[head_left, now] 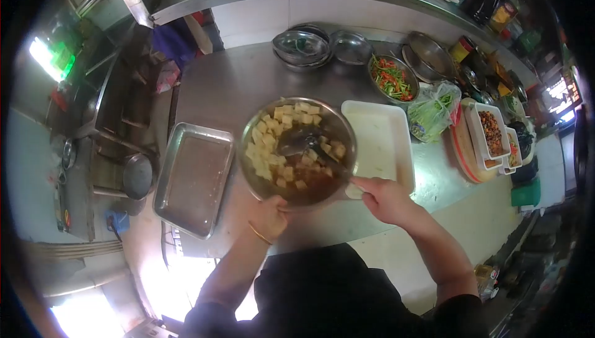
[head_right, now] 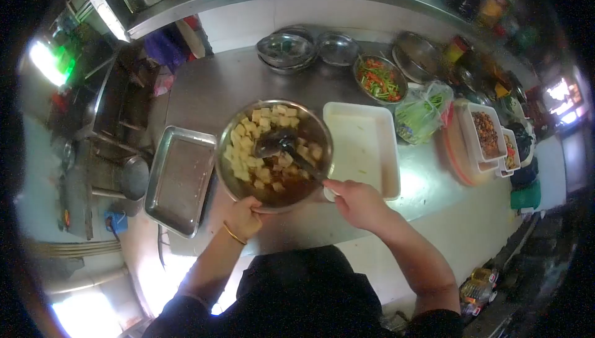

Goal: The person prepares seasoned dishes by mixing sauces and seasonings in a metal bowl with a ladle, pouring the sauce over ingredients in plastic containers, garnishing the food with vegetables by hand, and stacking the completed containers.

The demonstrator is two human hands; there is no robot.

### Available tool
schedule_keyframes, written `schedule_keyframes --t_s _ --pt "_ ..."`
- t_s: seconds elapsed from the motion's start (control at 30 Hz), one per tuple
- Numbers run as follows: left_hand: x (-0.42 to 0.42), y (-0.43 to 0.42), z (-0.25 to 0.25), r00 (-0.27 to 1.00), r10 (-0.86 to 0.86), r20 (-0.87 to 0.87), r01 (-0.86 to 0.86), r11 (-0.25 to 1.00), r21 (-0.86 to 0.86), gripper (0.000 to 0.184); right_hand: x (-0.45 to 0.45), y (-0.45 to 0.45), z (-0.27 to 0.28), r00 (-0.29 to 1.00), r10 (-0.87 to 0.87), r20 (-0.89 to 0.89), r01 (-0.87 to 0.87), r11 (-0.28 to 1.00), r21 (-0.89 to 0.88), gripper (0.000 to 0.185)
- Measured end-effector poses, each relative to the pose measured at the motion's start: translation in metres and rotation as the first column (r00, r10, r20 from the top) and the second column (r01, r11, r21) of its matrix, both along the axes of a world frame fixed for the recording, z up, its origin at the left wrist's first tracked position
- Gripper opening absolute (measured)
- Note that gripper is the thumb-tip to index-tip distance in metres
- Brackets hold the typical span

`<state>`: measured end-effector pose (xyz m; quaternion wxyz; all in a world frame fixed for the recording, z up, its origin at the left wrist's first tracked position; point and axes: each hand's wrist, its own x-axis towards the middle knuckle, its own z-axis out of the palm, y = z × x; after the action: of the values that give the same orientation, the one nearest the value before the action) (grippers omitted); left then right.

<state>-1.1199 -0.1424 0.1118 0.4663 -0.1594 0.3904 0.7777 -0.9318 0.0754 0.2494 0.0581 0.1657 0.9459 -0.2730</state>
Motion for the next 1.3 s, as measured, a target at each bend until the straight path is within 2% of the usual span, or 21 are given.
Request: schedule_keyframes --t_s 0.07,0.17,0.27,0.3,0.4,0.5,0.6,0.67,0.7,0.8,0.83,0.93,0.97,1.07,1.1,1.2,1.27,1.3 --pt "0.004 0.012 0.002 0.985 -0.007 0.173 -0.016 0.991 0.131 0.052 -0.001 -0.001 -0.015 0.994 0.062 -0.095 -0.063 0.998 -0.013 0.043" --pt "-0.034 0.028 0.014 0.986 0.042 0.161 -0.077 0.973 0.216 0.046 0.014 0.01 0.006 0.995 0.095 0.034 -0.094 0.995 -0.012 0.045" --pt "-0.017 0.025 -0.002 0.986 -0.026 0.164 0.018 0.998 0.053 0.037 0.013 0.034 -0.001 0.999 0.04 0.028 -0.04 0.999 0.001 0.045" --pt "0.0 0.026 -0.004 0.987 -0.034 0.16 0.022 0.997 0.076 0.031 0.008 0.033 -0.004 0.999 0.038 0.003 -0.038 0.999 0.011 0.045" --pt "-0.003 0.039 -0.025 0.974 -0.008 0.228 -0.024 0.99 0.136 0.03 0.0 0.026 -0.006 0.998 0.058 -0.035 -0.058 0.998 -0.001 0.043" --pt "-0.033 0.059 0.025 0.973 0.041 0.227 -0.08 0.983 0.165 0.031 0.016 0.035 0.001 0.997 0.079 -0.022 -0.08 0.995 -0.068 0.043" --pt "-0.012 0.048 -0.017 0.979 -0.051 0.195 0.044 0.998 0.041 0.031 0.013 0.053 0.009 1.0 0.016 -0.01 -0.016 0.998 -0.064 0.043" --pt "0.011 0.055 -0.018 0.99 -0.065 0.127 0.056 0.996 0.07 0.045 0.0 0.05 0.009 0.999 -0.036 0.029 0.038 0.997 -0.074 0.042" --pt "0.019 0.06 -0.017 0.993 -0.075 0.094 0.067 0.994 0.087 0.052 0.002 0.048 0.005 1.0 -0.004 0.011 0.004 0.998 -0.064 0.042" --pt "-0.021 0.08 -0.008 0.986 0.057 0.156 -0.078 0.988 0.13 0.052 0.013 0.05 0.002 0.998 0.055 -0.024 -0.056 0.997 -0.047 0.042" --pt "-0.025 0.079 0.033 0.994 0.044 0.104 -0.057 0.99 0.126 0.051 0.018 0.058 0.007 0.998 0.048 -0.027 -0.049 0.997 -0.058 0.041" --pt "0.002 0.067 0.029 0.998 -0.048 0.034 0.046 0.996 0.07 0.052 0.005 0.061 0.021 0.998 -0.027 0.06 0.033 0.995 -0.095 0.04" --pt "0.016 0.068 0.029 0.998 -0.026 0.061 0.02 0.995 0.101 0.051 -0.002 0.059 0.022 0.993 -0.062 0.103 0.073 0.992 -0.103 0.04" --pt "0.005 0.077 0.015 0.995 0.078 0.067 -0.09 0.978 0.188 0.051 0.0 0.049 0.006 0.998 0.059 0.0 -0.058 0.995 -0.083 0.039" --pt "-0.011 0.079 0.0 0.995 0.089 0.037 -0.094 0.981 0.169 0.052 0.005 0.053 0.008 0.998 0.069 -0.008 -0.07 0.993 -0.093 0.04" --pt "-0.026 0.076 0.012 0.996 0.074 0.048 -0.081 0.979 0.186 0.055 0.011 0.064 0.011 0.997 0.071 -0.013 -0.072 0.992 -0.1 0.041" --pt "-0.005 0.066 -0.001 0.997 0.045 0.058 -0.057 0.971 0.232 0.058 -0.002 0.071 0.007 0.999 0.045 0.024 -0.043 0.996 -0.072 0.042" --pt "0.004 0.066 0.001 0.997 0.059 0.057 -0.071 0.97 0.232 0.059 -0.005 0.066 0.0 0.996 0.071 -0.053 -0.074 0.996 -0.054 0.042"
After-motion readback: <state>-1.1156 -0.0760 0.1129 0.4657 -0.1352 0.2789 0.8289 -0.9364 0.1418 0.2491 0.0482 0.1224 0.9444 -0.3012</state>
